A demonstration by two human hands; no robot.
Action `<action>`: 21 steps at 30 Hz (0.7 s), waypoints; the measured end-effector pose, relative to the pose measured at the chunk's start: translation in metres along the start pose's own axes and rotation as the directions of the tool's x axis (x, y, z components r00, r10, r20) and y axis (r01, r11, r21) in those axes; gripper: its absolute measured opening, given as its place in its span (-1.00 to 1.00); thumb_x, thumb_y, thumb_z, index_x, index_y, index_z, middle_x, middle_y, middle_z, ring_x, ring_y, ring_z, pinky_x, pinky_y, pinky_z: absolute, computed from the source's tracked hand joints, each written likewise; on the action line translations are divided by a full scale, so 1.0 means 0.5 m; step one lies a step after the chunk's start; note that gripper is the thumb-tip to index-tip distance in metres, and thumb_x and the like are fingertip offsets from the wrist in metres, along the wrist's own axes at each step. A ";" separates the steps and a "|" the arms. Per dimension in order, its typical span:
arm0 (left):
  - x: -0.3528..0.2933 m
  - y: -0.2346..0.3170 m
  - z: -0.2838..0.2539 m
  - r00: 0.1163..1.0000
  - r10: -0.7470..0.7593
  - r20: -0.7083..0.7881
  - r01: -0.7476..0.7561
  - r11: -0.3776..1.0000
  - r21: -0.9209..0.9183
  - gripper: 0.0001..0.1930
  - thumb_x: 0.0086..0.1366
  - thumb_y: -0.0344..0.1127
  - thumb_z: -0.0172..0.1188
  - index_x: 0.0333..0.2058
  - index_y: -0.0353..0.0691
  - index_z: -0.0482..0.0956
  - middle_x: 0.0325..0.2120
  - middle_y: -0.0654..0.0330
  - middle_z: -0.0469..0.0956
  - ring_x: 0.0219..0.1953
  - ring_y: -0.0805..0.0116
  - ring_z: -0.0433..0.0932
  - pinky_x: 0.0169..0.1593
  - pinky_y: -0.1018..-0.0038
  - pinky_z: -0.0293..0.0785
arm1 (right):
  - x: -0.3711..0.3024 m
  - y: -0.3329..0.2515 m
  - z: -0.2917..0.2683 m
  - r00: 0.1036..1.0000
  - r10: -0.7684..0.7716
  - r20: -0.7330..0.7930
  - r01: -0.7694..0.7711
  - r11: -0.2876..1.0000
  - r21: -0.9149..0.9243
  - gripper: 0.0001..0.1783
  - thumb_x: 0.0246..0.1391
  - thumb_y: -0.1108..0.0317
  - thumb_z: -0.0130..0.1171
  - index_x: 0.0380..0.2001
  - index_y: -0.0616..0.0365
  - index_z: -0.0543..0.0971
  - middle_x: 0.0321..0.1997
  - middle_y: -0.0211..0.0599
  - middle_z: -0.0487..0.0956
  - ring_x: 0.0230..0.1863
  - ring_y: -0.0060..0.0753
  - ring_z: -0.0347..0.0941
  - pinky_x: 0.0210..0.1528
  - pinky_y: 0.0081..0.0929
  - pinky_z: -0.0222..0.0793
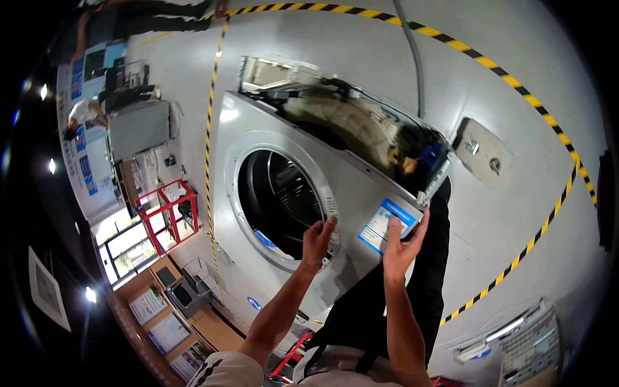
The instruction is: The person detaches the front panel and detergent drawer of a washing machine, then uses a power drill to remove bolts from the concrete counterweights on top of the drum.
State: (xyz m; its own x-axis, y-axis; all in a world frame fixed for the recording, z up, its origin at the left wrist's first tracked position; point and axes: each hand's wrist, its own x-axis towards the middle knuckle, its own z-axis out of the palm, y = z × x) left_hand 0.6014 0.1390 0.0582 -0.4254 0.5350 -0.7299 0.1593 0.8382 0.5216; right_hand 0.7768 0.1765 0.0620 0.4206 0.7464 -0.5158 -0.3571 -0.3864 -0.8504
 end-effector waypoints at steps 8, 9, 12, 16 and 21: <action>0.056 0.077 -0.069 0.993 -0.072 0.088 0.080 0.993 -0.085 -0.52 0.25 0.12 0.01 -0.52 -0.23 0.53 -0.60 0.32 0.47 -0.55 0.60 0.40 -0.43 0.67 0.34 | 0.003 -0.029 0.010 0.999 -0.012 0.041 0.019 0.987 -0.159 -0.39 0.14 0.39 0.01 0.21 0.33 0.10 -0.12 -0.19 0.46 -0.14 -0.52 0.36 -0.03 -0.58 0.25; 0.094 0.089 -0.096 0.994 -0.089 0.065 0.096 0.988 -0.124 -0.57 0.29 0.08 -0.03 -0.32 -0.23 0.51 -0.47 0.27 0.51 -0.38 0.53 0.50 -0.33 0.59 0.43 | 0.002 -0.023 0.008 0.998 -0.026 0.052 0.034 0.986 -0.164 -0.40 0.15 0.38 0.00 0.21 0.34 0.09 -0.11 -0.18 0.45 -0.13 -0.51 0.35 -0.03 -0.58 0.25; 0.188 0.154 -0.121 0.998 0.026 -0.064 -0.057 0.832 -0.552 -0.64 0.27 0.04 0.02 -0.33 -0.17 0.47 -0.50 0.33 0.48 -0.44 0.56 0.45 -0.42 0.62 0.38 | -0.007 -0.024 0.011 0.996 0.017 0.090 0.001 0.981 -0.196 -0.39 0.16 0.37 -0.01 0.21 0.36 0.08 -0.09 -0.13 0.45 -0.12 -0.48 0.36 -0.02 -0.56 0.25; 0.279 0.184 -0.112 0.997 0.036 0.065 0.023 0.681 -0.732 -0.71 0.24 -0.01 0.09 -0.36 -0.12 0.45 -0.55 0.35 0.45 -0.52 0.54 0.43 -0.49 0.60 0.32 | 0.003 -0.015 0.001 0.995 0.002 0.095 0.020 0.975 -0.222 -0.39 0.16 0.37 -0.01 0.21 0.38 0.06 -0.09 -0.12 0.45 -0.11 -0.47 0.36 -0.02 -0.55 0.25; 0.281 0.175 -0.106 0.993 0.071 0.098 0.025 0.670 -0.742 -0.78 0.24 -0.08 0.13 -0.41 -0.09 0.44 -0.59 0.40 0.43 -0.61 0.56 0.39 -0.54 0.59 0.28 | -0.006 -0.011 -0.008 0.994 -0.005 0.111 0.032 0.971 -0.238 -0.40 0.17 0.39 -0.03 0.21 0.37 0.06 -0.09 -0.11 0.45 -0.12 -0.46 0.37 -0.02 -0.54 0.26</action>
State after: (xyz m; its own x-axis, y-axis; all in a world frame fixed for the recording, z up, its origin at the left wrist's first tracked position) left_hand 0.5085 0.2821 0.0247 -0.3241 0.6010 -0.7306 -0.5644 0.4970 0.6591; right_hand 0.7809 0.1745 0.0678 0.3270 0.8041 -0.4966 -0.1351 -0.4803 -0.8667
